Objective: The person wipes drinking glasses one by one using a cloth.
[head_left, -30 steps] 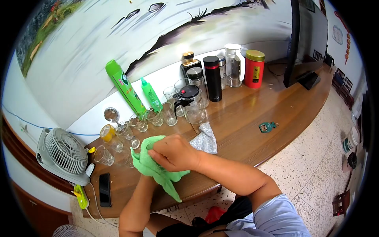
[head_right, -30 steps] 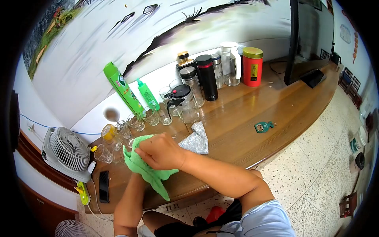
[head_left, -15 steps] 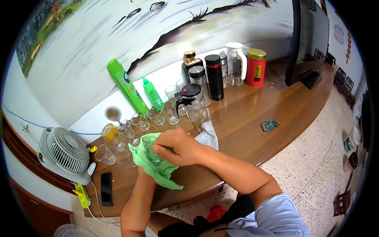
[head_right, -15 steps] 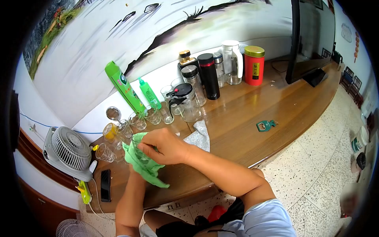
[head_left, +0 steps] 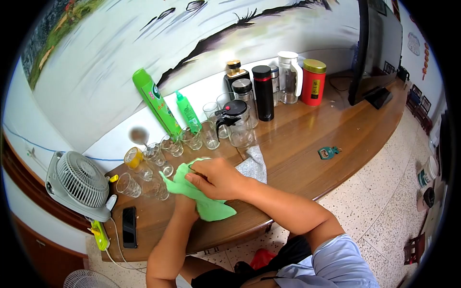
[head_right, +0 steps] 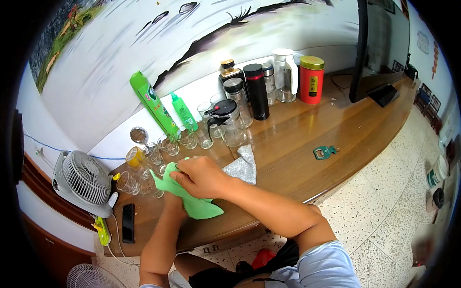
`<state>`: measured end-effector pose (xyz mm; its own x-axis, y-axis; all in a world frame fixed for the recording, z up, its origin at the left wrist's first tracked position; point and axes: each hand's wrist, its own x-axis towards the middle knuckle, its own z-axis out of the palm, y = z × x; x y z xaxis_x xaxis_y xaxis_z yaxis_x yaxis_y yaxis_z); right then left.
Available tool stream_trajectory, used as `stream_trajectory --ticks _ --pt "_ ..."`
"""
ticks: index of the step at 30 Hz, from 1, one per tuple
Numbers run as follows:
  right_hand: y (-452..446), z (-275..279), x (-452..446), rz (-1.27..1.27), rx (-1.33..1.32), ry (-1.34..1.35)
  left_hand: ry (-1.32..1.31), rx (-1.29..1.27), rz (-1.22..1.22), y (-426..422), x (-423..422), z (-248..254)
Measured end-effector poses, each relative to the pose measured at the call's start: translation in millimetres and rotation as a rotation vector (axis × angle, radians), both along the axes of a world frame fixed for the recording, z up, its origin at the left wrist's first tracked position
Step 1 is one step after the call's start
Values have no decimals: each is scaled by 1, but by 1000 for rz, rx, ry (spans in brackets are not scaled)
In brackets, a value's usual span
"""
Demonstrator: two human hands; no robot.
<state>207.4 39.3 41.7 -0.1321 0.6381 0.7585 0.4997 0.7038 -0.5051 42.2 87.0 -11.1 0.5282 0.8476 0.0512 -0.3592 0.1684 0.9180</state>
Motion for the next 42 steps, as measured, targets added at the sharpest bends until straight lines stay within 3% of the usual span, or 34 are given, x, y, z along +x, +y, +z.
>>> stream_trajectory --ticks 2,3,7,10,12,13,16,17,18,20,23,27,30,34,36,38,42 --pt "-3 8 8 164 -29 -19 -202 -92 -170 10 -9 -3" --pt "-4 11 10 180 23 -22 -246 -14 -162 9 -3 2" --pt "-1 9 6 150 139 -8 -285 -165 -100 12 -12 -3" --pt "3 5 4 6 106 -43 -95 214 -30 4 -6 -7" --pt "4 1 2 -59 71 -90 18 227 96 -2 -1 -4" --pt "4 0 1 -80 59 -113 64 397 239 0 7 -17" --pt "5 2 0 -82 -15 -126 571 975 415 16 -4 -23" --pt "5 3 1 -84 -51 -124 525 932 415 16 0 -17" --pt "5 4 4 -94 -40 -184 545 1138 568 27 2 -37" --pt "10 7 12 -127 -4 -304 626 886 390 17 -3 -5" --pt "17 3 16 -164 63 -368 593 779 340 25 -3 -3" --pt "25 -4 18 -182 85 -285 572 960 524 37 -1 -10" --pt "25 -5 20 -174 85 -221 397 567 365 38 -5 -7" --pt "16 -6 -2 -177 16 -123 462 872 331 26 4 -3" --pt "8 -6 -14 -185 -96 4 440 891 306 21 5 -2" --pt "6 -3 -13 -150 -20 -38 425 908 282 19 4 -2" --pt "6 0 -3 -7 25 -106 240 662 202 25 -2 -11"
